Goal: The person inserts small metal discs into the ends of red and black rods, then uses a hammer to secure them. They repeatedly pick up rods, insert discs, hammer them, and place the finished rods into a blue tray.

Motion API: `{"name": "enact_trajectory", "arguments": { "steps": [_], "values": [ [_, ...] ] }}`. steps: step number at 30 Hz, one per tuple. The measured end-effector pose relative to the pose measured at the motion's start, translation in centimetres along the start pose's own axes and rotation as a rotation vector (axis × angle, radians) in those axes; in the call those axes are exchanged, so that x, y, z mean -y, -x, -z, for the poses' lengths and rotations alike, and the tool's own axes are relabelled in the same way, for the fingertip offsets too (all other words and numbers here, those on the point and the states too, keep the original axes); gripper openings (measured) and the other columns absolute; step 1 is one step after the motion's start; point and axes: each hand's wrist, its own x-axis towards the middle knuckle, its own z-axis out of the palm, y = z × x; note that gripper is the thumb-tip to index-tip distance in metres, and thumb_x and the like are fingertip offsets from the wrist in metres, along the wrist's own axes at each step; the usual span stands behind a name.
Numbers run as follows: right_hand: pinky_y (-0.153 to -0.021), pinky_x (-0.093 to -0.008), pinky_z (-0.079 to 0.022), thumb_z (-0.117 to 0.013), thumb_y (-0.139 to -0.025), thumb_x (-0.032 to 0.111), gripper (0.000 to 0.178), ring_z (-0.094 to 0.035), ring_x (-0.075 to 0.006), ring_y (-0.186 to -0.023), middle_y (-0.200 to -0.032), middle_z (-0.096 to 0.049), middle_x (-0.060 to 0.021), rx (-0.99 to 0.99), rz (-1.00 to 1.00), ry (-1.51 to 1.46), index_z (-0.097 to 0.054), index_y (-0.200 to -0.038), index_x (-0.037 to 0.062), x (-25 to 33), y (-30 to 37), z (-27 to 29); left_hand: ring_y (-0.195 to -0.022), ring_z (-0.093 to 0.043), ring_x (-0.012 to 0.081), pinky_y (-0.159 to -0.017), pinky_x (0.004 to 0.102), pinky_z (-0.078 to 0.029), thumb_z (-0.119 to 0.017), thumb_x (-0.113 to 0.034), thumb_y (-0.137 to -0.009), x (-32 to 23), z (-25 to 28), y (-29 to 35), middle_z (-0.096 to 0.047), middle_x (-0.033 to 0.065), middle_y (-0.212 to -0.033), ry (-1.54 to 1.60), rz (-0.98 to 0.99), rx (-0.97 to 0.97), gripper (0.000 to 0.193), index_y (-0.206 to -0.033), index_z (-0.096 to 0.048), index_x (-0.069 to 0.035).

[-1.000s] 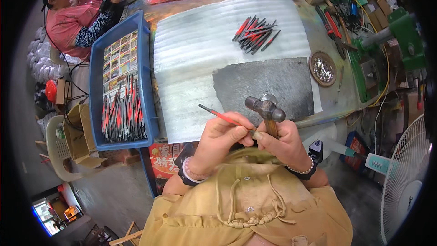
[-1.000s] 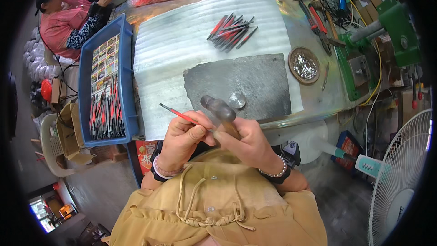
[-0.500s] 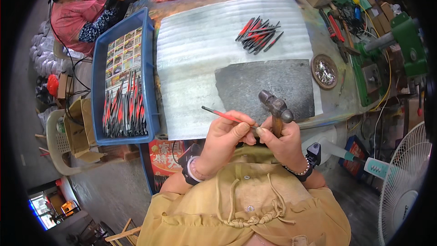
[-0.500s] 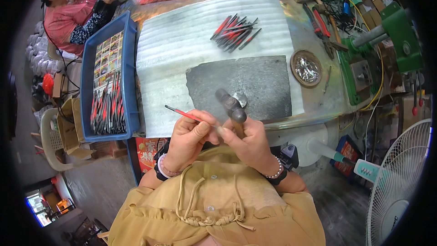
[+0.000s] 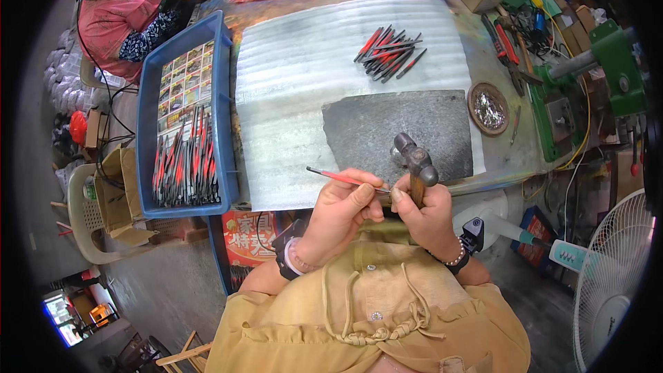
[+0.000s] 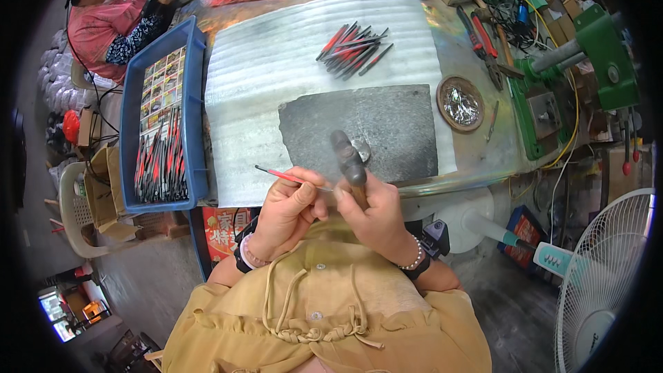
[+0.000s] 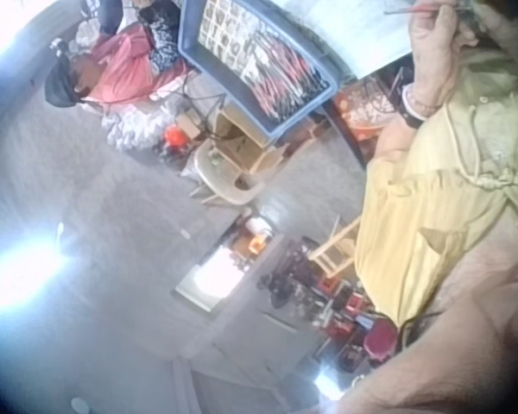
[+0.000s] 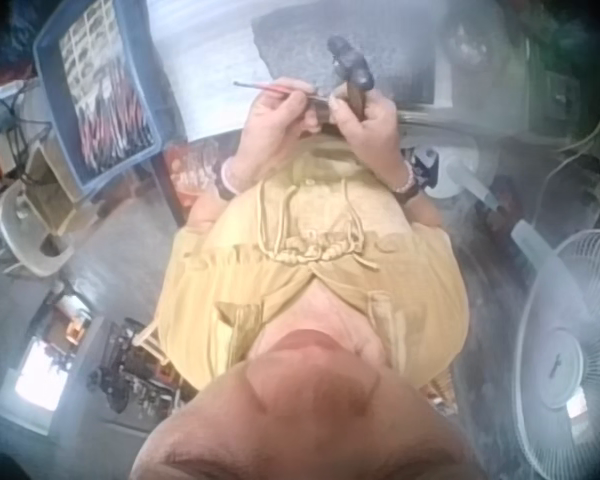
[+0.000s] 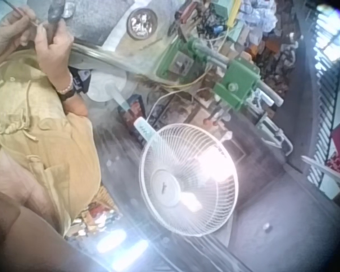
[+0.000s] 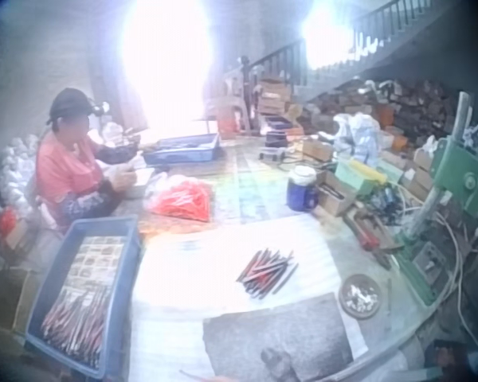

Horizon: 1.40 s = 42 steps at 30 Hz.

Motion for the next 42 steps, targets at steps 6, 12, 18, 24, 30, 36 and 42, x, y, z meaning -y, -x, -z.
{"name": "enact_trajectory", "arguments": {
  "steps": [6,12,18,24,30,36,42],
  "values": [
    [-0.055,-0.0259,-0.042,-0.066,-0.085,0.009,0.016,-0.049,-0.0082,-0.06,-0.069,-0.056,-0.0038,0.034,-0.169,-0.238,-0.061,-0.097,0.0014,0.2,-0.2,1.0,-0.073,-0.062,0.0115,-0.067,0.0268,-0.056,-0.053,-0.014,-0.098,-0.6,-0.2,0.2,-0.064,0.0098,-0.103,-0.012,-0.006,-0.001,0.015,-0.107,-0.058,-0.004],
    [-0.063,-0.0296,-0.048,-0.072,-0.079,0.009,0.043,-0.056,-0.018,-0.063,-0.081,-0.062,-0.0106,-0.104,-0.102,0.369,-0.057,-0.117,-0.0019,-0.1,-2.5,3.5,-0.074,-0.062,0.014,-0.066,0.0281,-0.057,-0.053,-0.016,-0.098,-2.0,0.4,0.3,-0.064,0.0146,-0.103,-0.039,-0.137,-0.032,0.015,-0.105,-0.056,-0.004],
    [-0.083,-0.0416,-0.048,-0.069,-0.079,0.014,0.046,-0.059,-0.0396,-0.097,-0.109,-0.06,-0.0212,0.02,0.131,0.558,-0.054,-0.12,-0.002,-1.3,-3.7,2.2,-0.071,-0.062,0.0148,-0.066,0.0279,-0.057,-0.053,-0.017,-0.098,-2.8,0.8,0.1,-0.064,0.0155,-0.101,-0.104,-0.232,-0.034,0.015,-0.104,-0.055,-0.004],
    [-0.072,-0.0311,-0.05,-0.066,-0.083,0.008,0.039,-0.063,-0.0219,-0.082,-0.098,-0.063,-0.0138,-0.041,0.089,0.365,-0.053,-0.118,-0.0027,-1.8,-3.4,2.4,-0.071,-0.061,0.0123,-0.064,0.0256,-0.054,-0.052,-0.011,-0.098,-2.7,-0.2,-2.0,-0.065,0.0127,-0.098,-0.432,-0.186,-0.063,0.01,-0.103,-0.056,-0.003],
    [-0.053,-0.019,-0.041,-0.052,-0.095,0.008,0.027,-0.049,-0.0045,-0.059,-0.087,-0.058,-0.0027,-0.158,-0.174,-0.302,-0.047,-0.121,0.002,-2.8,-2.0,3.9,-0.07,-0.057,0.0056,-0.065,0.0203,-0.05,-0.054,-0.004,-0.094,-1.8,-1.1,-4.5,-0.063,0.0023,-0.089,-0.648,-0.212,-0.017,0.009,-0.099,-0.061,-0.002],
    [-0.046,-0.0175,-0.035,-0.048,-0.099,0.012,0.026,-0.041,-0.0021,-0.052,-0.083,-0.056,-0.0022,-0.157,-0.103,-0.445,-0.047,-0.124,0.0025,-3.3,-1.6,4.1,-0.07,-0.058,0.0085,-0.066,0.0219,-0.051,-0.054,-0.002,-0.095,-1.1,-1.3,-5.8,-0.064,0.0062,-0.094,-0.943,-0.263,-0.005,0.008,-0.099,-0.06,0.0],
    [-0.046,-0.0152,-0.033,-0.047,-0.099,0.01,0.031,-0.04,-0.0023,-0.05,-0.083,-0.057,-0.0059,-0.085,-0.109,-0.415,-0.046,-0.129,0.001,-3.3,-2.1,4.2,-0.071,-0.059,0.0094,-0.066,0.0217,-0.052,-0.054,0.0,-0.094,-0.9,-1.6,-6.0,-0.064,0.0066,-0.094,-1.002,-0.251,-0.029,0.008,-0.098,-0.061,0.002]
  ]
}}
